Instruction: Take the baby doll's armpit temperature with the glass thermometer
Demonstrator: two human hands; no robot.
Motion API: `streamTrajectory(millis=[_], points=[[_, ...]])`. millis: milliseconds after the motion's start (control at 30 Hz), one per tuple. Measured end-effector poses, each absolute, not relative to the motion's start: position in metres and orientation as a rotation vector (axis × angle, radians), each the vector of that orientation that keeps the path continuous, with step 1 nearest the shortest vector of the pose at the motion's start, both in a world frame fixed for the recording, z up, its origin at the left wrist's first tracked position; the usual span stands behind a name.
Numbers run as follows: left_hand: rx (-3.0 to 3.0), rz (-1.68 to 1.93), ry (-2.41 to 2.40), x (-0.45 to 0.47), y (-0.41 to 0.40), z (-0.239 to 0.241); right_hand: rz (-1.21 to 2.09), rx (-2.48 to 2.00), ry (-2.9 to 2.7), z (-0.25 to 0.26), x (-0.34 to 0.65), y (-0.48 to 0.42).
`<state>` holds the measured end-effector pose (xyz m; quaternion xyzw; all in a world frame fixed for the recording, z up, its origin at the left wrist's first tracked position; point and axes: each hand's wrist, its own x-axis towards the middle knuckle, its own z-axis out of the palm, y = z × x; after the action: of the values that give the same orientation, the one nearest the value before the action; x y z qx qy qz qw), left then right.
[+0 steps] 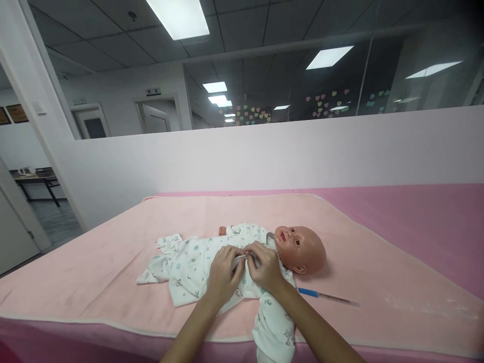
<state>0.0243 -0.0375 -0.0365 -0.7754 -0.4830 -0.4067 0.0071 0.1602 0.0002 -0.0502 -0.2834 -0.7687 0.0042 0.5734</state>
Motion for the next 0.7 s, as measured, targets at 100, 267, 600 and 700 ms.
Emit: streamTrajectory(millis=[100,267,600,700], points=[[-2.381,-1.205,-1.489,0.0257,-0.0394,-0.037,0.01,-0.664,-1.797,-0.0495,0.1602,0.0003],[-2.272,-1.061,-1.49,0.0289,-0.0391,-0.0382,0.021,-0.661,-1.787,-0.0491,0.1603,-0.0005],[-2.312,-1.132,-1.478,0.029,-0.0408,-0.0409,0.014,-0.628,-1.773,-0.0492,0.1607,-0.0003],[-2.317,-1.163,-1.478,0.0291,-0.0412,-0.0408,0.009,-0.623,-1.772,-0.049,0.1611,-0.0005]])
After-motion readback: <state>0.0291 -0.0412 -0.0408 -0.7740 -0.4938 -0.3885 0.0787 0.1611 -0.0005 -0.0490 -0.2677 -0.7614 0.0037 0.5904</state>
